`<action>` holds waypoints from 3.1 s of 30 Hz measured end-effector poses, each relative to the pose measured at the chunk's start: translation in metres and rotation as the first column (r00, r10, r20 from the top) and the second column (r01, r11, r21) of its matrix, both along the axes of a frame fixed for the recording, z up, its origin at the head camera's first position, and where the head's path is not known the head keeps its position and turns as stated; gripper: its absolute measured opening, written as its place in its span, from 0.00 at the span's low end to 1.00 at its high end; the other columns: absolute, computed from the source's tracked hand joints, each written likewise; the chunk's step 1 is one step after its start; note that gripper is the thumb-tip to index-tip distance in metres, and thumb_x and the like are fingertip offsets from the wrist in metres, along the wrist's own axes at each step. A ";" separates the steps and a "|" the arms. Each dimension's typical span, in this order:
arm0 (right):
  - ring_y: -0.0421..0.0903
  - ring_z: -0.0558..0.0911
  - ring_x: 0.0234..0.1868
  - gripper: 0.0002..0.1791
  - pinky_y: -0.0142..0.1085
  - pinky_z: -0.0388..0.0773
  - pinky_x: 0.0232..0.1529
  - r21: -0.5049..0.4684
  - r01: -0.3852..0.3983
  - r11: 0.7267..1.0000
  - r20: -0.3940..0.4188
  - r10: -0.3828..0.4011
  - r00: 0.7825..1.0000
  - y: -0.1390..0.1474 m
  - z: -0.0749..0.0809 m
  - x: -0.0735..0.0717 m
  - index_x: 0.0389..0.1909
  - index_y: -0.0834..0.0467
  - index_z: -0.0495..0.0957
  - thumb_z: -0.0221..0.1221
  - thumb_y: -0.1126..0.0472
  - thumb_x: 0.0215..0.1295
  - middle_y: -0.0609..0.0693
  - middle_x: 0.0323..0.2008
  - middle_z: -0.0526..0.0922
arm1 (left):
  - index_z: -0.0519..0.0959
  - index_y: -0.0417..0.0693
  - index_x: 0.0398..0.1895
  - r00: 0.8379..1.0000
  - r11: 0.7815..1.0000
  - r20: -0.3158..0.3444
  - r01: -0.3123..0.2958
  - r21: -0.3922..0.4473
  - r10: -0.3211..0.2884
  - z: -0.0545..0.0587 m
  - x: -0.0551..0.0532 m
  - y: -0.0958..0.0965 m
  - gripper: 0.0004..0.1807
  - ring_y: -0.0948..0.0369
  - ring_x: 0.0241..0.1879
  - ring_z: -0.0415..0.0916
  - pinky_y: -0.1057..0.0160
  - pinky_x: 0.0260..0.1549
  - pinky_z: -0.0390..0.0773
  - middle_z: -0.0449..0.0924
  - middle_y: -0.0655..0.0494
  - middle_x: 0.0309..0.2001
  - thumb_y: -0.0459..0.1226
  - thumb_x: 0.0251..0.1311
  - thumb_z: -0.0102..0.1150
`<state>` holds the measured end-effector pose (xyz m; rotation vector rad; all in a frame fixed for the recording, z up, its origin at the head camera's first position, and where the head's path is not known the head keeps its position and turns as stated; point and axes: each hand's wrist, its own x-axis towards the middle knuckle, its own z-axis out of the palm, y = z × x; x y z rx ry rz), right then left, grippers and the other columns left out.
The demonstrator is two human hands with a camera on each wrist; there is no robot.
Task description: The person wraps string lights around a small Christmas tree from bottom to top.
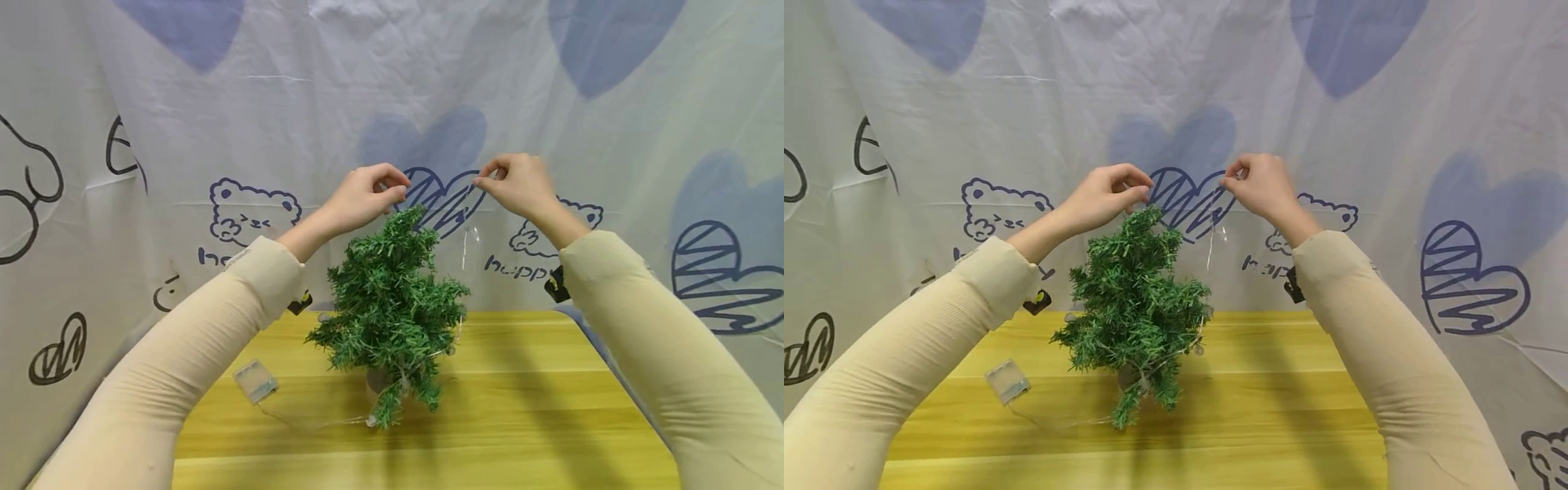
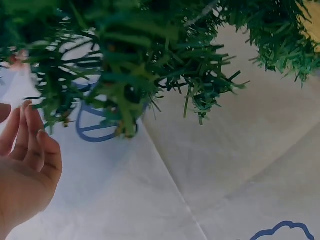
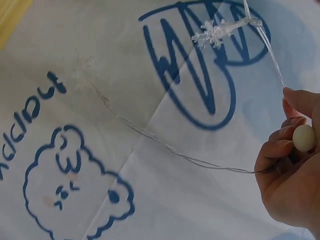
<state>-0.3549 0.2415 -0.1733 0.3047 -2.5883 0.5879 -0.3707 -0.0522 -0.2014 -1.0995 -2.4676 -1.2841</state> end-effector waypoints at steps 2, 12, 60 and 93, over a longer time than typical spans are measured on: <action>0.47 0.70 0.24 0.15 0.41 0.67 0.28 0.011 -0.008 1.000 -0.005 0.008 1.000 -0.010 -0.001 -0.003 0.48 0.59 0.86 0.63 0.51 0.75 0.53 0.30 0.79 | 0.78 0.44 0.63 1.000 0.999 0.025 0.013 -0.046 -0.012 0.001 -0.007 0.006 0.17 0.53 0.43 0.80 0.53 0.44 0.80 0.82 0.48 0.53 0.41 0.80 0.52; 0.47 0.71 0.24 0.13 0.39 0.68 0.26 0.034 -0.079 0.996 -0.001 0.079 0.997 -0.056 -0.005 -0.007 0.48 0.57 0.87 0.63 0.52 0.75 0.52 0.31 0.79 | 0.76 0.43 0.67 0.987 0.995 0.153 0.053 -0.082 -0.040 -0.007 -0.030 0.008 0.22 0.54 0.59 0.78 0.51 0.59 0.78 0.81 0.49 0.60 0.45 0.79 0.54; 0.50 0.76 0.25 0.13 0.36 0.69 0.24 -0.044 -0.208 0.977 0.224 0.213 0.951 0.005 -0.036 0.064 0.53 0.57 0.85 0.57 0.56 0.80 0.47 0.30 0.86 | 0.79 0.39 0.57 0.971 0.987 0.233 -0.084 0.134 0.051 -0.035 -0.048 -0.007 0.14 0.54 0.45 0.80 0.41 0.53 0.78 0.87 0.46 0.46 0.39 0.78 0.56; 0.41 0.64 0.18 0.19 0.32 0.59 0.19 -0.592 -0.302 0.747 0.193 0.495 0.847 -0.091 -0.003 0.049 0.60 0.57 0.83 0.54 0.51 0.82 0.48 0.23 0.77 | 0.79 0.46 0.58 0.993 0.964 0.118 -0.015 0.267 -0.017 -0.030 -0.010 -0.049 0.13 0.52 0.39 0.82 0.62 0.37 0.81 0.85 0.49 0.48 0.41 0.78 0.57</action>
